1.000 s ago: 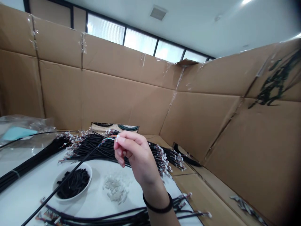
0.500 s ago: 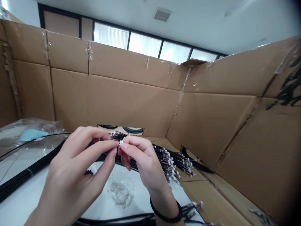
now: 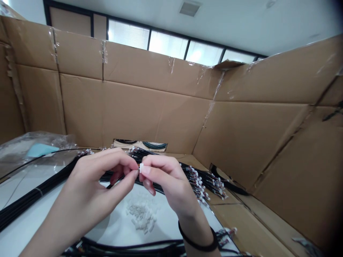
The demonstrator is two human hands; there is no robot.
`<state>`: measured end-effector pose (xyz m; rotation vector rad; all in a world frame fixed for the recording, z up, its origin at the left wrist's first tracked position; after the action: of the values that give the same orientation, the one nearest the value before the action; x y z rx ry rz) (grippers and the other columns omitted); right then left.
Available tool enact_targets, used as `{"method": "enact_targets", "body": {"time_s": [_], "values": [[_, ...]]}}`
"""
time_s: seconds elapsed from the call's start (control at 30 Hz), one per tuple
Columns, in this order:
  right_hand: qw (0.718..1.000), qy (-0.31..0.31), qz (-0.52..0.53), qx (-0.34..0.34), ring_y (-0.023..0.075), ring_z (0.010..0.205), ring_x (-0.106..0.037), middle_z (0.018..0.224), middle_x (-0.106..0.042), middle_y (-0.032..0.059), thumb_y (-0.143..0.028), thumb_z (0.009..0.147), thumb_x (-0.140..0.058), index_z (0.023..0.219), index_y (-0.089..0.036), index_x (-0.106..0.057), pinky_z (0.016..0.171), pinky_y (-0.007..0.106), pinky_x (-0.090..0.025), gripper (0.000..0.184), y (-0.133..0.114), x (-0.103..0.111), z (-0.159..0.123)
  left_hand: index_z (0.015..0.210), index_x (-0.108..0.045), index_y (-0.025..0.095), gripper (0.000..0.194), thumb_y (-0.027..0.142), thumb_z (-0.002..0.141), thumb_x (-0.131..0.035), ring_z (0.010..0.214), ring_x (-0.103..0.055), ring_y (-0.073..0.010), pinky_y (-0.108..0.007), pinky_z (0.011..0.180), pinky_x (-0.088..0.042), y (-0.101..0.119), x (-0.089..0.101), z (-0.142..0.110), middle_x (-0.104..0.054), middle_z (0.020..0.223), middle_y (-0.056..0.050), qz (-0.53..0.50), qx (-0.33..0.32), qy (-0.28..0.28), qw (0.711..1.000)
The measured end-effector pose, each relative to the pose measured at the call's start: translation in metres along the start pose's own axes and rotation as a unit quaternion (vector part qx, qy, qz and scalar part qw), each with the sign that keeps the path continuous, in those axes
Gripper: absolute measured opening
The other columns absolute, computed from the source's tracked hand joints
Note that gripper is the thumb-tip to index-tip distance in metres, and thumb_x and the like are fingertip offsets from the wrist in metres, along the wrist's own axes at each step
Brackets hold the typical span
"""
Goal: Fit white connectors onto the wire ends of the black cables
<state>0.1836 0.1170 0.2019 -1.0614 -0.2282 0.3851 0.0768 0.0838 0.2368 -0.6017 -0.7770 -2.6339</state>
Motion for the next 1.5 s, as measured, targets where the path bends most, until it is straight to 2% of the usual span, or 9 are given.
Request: {"method": "enact_targets", "body": {"time_s": [0.27,0.43,0.63,0.73,0.93,1.17,1.37,1.43,1.5], "values": [[0.985,-0.039,0.166,-0.04,0.006,0.039,-0.044,0.049,-0.049,-0.0043,-0.021,0.079,-0.065,0.061,-0.014,-0.064,0.038,0.019,-0.031,0.02,0.011,-0.009,0.003,0.071,-0.067,0.023,0.013,0.026,0.084,-0.064,0.061,-0.059,-0.0141,-0.021,0.052,-0.046,-0.027,-0.013,-0.002,-0.061,0.064,0.001,-0.186,0.129,-0.018,0.974],[0.96,-0.073,0.265,-0.054,0.0062,0.038,-0.045,0.049,-0.049,-0.004,-0.02,0.08,-0.066,0.064,-0.012,-0.066,0.036,0.018,-0.034,0.018,0.019,-0.017,0.007,0.073,-0.067,0.021,0.011,0.025,0.083,-0.069,0.061,-0.06,-0.012,-0.018,0.056,-0.049,-0.03,-0.02,0.001,-0.067,0.066,0.002,-0.257,0.144,-0.026,0.955],[0.933,-0.115,0.335,-0.065,0.0069,0.039,-0.047,0.052,-0.052,-0.0028,-0.021,0.078,-0.071,0.066,-0.012,-0.068,0.035,0.017,-0.035,0.016,0.023,-0.027,0.009,0.074,-0.064,0.021,0.015,0.029,0.087,-0.066,0.063,-0.061,-0.0114,-0.017,0.057,-0.047,-0.031,-0.02,-0.001,-0.067,0.069,0.002,-0.262,0.139,-0.033,0.954],[0.935,-0.109,0.332,-0.06,0.0069,0.039,-0.046,0.052,-0.052,-0.0029,-0.022,0.078,-0.071,0.066,-0.012,-0.068,0.035,0.018,-0.035,0.017,0.023,-0.027,0.009,0.076,-0.063,0.023,0.013,0.025,0.09,-0.062,0.066,-0.059,-0.0108,-0.018,0.059,-0.046,-0.027,-0.015,-0.002,-0.063,0.072,0.003,-0.233,0.117,-0.03,0.965],[0.967,-0.071,0.242,-0.031,0.0071,0.041,-0.048,0.053,-0.051,-0.0034,-0.024,0.08,-0.072,0.066,-0.013,-0.067,0.04,0.019,-0.035,0.019,0.016,-0.016,0.005,0.081,-0.059,0.024,0.014,0.028,0.094,-0.059,0.072,-0.051,-0.0111,-0.019,0.064,-0.041,-0.012,-0.011,0.002,-0.055,0.078,0.003,-0.181,0.048,-0.045,0.981],[0.962,-0.1,0.251,-0.049,0.0066,0.039,-0.045,0.052,-0.052,-0.0041,-0.026,0.079,-0.074,0.068,-0.013,-0.067,0.039,0.02,-0.033,0.019,0.018,-0.02,0.004,0.086,-0.052,0.023,0.017,0.033,0.1,-0.049,0.077,-0.054,-0.0125,-0.022,0.068,-0.045,-0.018,-0.028,-0.003,-0.05,0.084,0.001,-0.272,0.08,-0.117,0.952],[0.965,-0.088,0.244,-0.042,0.0065,0.04,-0.046,0.054,-0.051,-0.0042,-0.025,0.08,-0.072,0.069,-0.013,-0.067,0.037,0.02,-0.033,0.018,0.022,-0.018,0.007,0.087,-0.047,0.022,0.017,0.029,0.102,-0.046,0.076,-0.063,-0.0111,-0.022,0.074,-0.051,-0.017,-0.041,-0.001,-0.058,0.082,0.002,-0.381,0.105,-0.154,0.906],[0.973,-0.064,0.218,-0.036,0.0061,0.039,-0.045,0.052,-0.049,-0.0051,-0.025,0.08,-0.07,0.065,-0.014,-0.065,0.037,0.019,-0.033,0.02,0.021,-0.014,0.008,0.088,-0.048,0.022,0.016,0.029,0.102,-0.047,0.077,-0.063,-0.0112,-0.022,0.074,-0.052,-0.02,-0.042,0.0,-0.06,0.082,0.002,-0.378,0.11,-0.15,0.907],[0.982,-0.028,0.183,-0.03,0.0054,0.039,-0.043,0.05,-0.048,-0.0057,-0.025,0.08,-0.068,0.062,-0.014,-0.063,0.037,0.019,-0.032,0.022,0.021,-0.008,0.01,0.089,-0.05,0.022,0.016,0.032,0.102,-0.048,0.078,-0.062,-0.0122,-0.023,0.075,-0.052,-0.026,-0.041,0.002,-0.061,0.082,0.002,-0.339,0.114,-0.133,0.924]]}}
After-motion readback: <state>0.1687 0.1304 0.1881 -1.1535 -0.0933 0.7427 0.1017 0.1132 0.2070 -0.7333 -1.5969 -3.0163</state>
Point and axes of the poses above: each hand's wrist, its own z-axis towards the middle knuckle, its own x-axis out of the back of the hand, y = z × x, the point moved 10 cm from there along z, towards the middle knuckle
